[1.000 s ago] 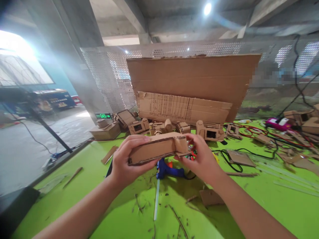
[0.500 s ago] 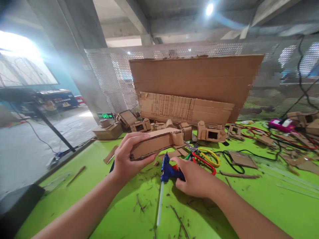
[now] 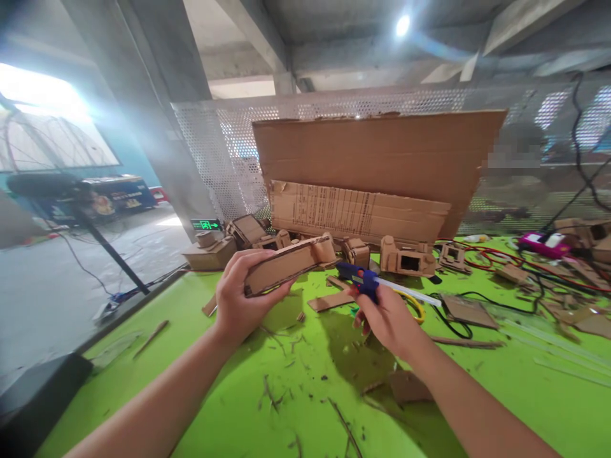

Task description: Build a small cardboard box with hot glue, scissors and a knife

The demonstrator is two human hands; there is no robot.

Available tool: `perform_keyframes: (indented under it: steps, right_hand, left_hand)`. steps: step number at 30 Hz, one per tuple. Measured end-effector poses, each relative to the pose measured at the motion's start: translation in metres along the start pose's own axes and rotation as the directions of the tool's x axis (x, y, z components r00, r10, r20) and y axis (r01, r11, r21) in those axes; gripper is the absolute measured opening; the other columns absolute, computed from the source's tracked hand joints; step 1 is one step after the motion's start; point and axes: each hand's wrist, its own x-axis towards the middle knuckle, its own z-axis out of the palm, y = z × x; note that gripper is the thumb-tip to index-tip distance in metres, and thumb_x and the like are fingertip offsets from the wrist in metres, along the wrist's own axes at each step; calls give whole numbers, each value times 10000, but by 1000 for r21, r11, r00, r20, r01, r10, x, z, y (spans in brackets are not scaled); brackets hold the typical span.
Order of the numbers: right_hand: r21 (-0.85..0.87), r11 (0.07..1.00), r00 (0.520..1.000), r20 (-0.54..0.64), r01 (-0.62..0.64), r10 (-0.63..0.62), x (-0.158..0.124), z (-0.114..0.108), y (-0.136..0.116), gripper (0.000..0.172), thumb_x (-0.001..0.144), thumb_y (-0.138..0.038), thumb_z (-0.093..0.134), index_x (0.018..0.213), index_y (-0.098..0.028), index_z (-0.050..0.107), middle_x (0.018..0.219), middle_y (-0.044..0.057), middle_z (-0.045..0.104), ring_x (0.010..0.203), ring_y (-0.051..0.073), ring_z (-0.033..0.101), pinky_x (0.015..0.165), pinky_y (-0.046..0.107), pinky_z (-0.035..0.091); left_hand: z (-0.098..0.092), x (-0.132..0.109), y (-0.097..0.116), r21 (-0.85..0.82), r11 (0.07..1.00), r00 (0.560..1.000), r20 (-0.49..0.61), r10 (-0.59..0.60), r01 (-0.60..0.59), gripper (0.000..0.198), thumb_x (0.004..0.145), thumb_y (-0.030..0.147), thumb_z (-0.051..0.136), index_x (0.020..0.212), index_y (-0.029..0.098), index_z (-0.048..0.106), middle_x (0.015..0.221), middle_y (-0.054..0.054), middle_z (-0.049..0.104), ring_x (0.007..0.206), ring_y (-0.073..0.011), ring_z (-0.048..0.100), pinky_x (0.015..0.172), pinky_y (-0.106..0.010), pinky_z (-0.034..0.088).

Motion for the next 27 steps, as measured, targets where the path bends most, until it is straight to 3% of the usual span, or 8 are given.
perform_keyframes:
  steps: [4, 8, 12, 17, 22, 27]
  right_hand:
    - [15, 1000, 988, -151, 19, -16, -2, -2, -9, 398, 934, -574, 584, 978, -192, 684, 461, -29, 570, 416, 183, 543, 402, 285, 411]
    - [96, 978, 958, -243, 183, -155, -9, -8, -13, 435, 990, -609, 532, 1006, -202, 685, 503, -25, 581, 412, 151, 501, 417, 277, 381]
    - [93, 943, 946, -81, 319, -312, -22, -9, -12, 373, 1031, -543, 503, 1114, -216, 662, 593, -18, 582, 476, 158, 514, 459, 288, 421]
    - [-126, 905, 910, 145, 407, -389, -29, -8, -1, 302, 1043, -451, 525, 1253, -258, 626, 660, -25, 571, 558, 172, 552, 544, 306, 459]
    - [-299, 850, 901, 186, 433, -393, -27, -9, 9, 309, 1042, -460, 505, 1240, -280, 660, 626, -17, 584, 542, 208, 570, 558, 339, 493]
    - [-301, 842, 893, 195, 448, -406, -29, -7, 5, 272, 1036, -438, 528, 1193, -282, 686, 608, -14, 597, 550, 220, 603, 571, 342, 524]
  left_hand:
    - [0, 0, -3, 26, 1000, 1000, -2, 3, -3, 484, 754, 294, 877, 1180, 253, 652, 1147, -74, 707, 1068, -277, 676, 950, -490, 547]
    - [-2, 2, -5, 88, 994, 997, 18, 69, -71, 492, 776, 298, 862, 1211, 268, 633, 1161, -74, 708, 1080, -285, 663, 954, -497, 525]
    - [-3, 2, -5, 112, 987, 993, 39, 115, -119, 488, 790, 290, 854, 1220, 275, 625, 1163, -75, 706, 1084, -289, 653, 964, -499, 506]
    - [-2, 0, -1, 98, 986, 989, 75, 124, -132, 484, 797, 286, 851, 1220, 270, 616, 1186, -83, 705, 1097, -294, 654, 967, -495, 503]
    - [-1, 0, 4, 64, 980, 977, 113, 183, -191, 500, 803, 270, 845, 1239, 267, 600, 1180, -87, 709, 1098, -287, 661, 961, -475, 501]
    - [0, 0, 5, 58, 979, 975, 113, 190, -198, 493, 809, 261, 839, 1240, 255, 600, 1185, -101, 708, 1102, -289, 662, 966, -477, 496]
